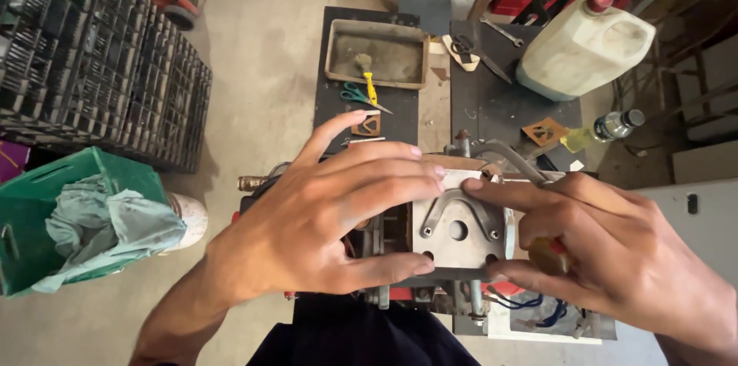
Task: Disassembling the cylinder head of a small air compressor by removing the valve plate and gasket for inspection.
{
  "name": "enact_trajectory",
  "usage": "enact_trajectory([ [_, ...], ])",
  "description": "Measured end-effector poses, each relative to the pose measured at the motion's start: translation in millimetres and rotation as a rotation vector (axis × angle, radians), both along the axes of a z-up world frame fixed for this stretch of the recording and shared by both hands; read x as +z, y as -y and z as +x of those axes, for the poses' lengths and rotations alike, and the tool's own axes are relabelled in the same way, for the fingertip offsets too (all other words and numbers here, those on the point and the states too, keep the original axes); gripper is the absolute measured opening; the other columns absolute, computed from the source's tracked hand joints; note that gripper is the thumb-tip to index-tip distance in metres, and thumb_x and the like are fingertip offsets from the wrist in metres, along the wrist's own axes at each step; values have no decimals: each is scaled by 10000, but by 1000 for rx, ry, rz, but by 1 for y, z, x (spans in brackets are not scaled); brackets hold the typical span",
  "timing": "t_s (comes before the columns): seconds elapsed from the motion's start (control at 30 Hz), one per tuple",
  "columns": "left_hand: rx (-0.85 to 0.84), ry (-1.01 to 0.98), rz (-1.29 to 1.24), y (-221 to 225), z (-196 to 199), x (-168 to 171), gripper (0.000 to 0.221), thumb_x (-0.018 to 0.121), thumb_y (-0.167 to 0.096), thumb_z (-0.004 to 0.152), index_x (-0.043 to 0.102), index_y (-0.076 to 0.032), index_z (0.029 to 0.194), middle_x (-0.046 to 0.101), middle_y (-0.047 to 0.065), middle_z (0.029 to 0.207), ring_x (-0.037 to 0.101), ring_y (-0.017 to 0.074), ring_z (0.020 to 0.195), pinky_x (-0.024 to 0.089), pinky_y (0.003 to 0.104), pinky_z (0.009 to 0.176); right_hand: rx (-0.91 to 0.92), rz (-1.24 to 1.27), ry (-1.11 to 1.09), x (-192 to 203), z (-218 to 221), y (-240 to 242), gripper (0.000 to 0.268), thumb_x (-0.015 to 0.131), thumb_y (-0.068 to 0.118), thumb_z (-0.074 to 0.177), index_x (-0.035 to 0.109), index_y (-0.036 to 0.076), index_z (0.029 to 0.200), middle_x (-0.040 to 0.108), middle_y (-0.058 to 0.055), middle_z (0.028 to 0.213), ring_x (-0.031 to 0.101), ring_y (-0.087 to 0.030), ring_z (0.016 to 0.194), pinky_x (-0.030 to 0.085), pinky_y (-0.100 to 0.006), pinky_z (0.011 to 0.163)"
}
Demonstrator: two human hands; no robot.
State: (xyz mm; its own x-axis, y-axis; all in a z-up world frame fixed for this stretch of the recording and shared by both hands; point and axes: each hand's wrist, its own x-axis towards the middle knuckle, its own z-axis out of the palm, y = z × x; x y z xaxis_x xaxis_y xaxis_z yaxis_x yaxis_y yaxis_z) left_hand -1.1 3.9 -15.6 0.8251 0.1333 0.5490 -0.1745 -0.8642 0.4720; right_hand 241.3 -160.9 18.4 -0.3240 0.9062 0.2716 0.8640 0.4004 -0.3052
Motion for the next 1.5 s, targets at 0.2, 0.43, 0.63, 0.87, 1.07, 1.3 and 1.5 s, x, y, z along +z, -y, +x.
enact_trajectory([
  [0.2, -21, 3, -17, 0, -1, -1, 537, 643, -494, 943, 622, -63, 1263, 728, 66, 1283, 663, 286, 1272, 267, 634, 1215, -11, 16, 19, 4, -7, 3, 387, 768, 386, 843, 471, 140, 809, 703, -35, 1360, 459, -102, 584, 519, -240, 550],
  [0.43, -18, -79, -21, -2, 1, -8, 847, 475, -670, 928, 366, -51, 1496, 512, 189, 1531, 514, 338, 1461, 323, 674, 1257, -42, -26, -12, 5, -6, -4, 498, 849, 413, 773, 429, 147, 790, 703, -68, 1337, 496, -114, 670, 502, -244, 515],
  [0.63, -16, -164, -108, -2, 0, 3, 946, 525, -673, 879, 341, 5, 1512, 515, 204, 1553, 519, 325, 1440, 282, 559, 1239, -32, -103, 76, 22, -13, -17, 531, 846, 519, 767, 486, 136, 845, 687, -3, 1356, 492, -202, 707, 490, -339, 589],
  [0.87, -31, -206, -175, -2, -3, 6, 951, 614, -636, 855, 332, -9, 1511, 501, 190, 1556, 504, 313, 1426, 303, 504, 1190, -204, -283, -171, 25, -18, -20, 581, 1011, 291, 564, 534, 142, 861, 743, -22, 1315, 771, -132, 848, 680, -263, 654],
  [1.07, -34, -176, -59, -2, -1, 0, 939, 506, -689, 880, 325, -39, 1534, 453, 189, 1581, 452, 328, 1476, 301, 587, 1224, -297, -248, -347, 10, 33, 15, 634, 940, 252, 489, 539, 172, 974, 737, -22, 1293, 797, -188, 1160, 775, -301, 765],
  [1.3, -59, -20, 157, 12, 0, 4, 532, 410, -527, 1018, 689, -111, 1198, 646, 125, 1370, 576, 277, 1348, 233, 705, 1185, -277, -57, -540, -38, 103, 78, 650, 783, 273, 613, 368, 182, 1106, 510, -69, 1057, 692, -332, 1422, 608, -316, 934],
  [1.5, -88, 40, 139, 14, 3, 5, 268, 622, -319, 1033, 722, -81, 1108, 668, 92, 1238, 631, 282, 1254, 299, 713, 1138, -468, -80, -610, -55, 104, 95, 605, 693, 300, 522, 285, 158, 948, 570, -170, 1422, 327, -103, 693, 352, -245, 640],
])
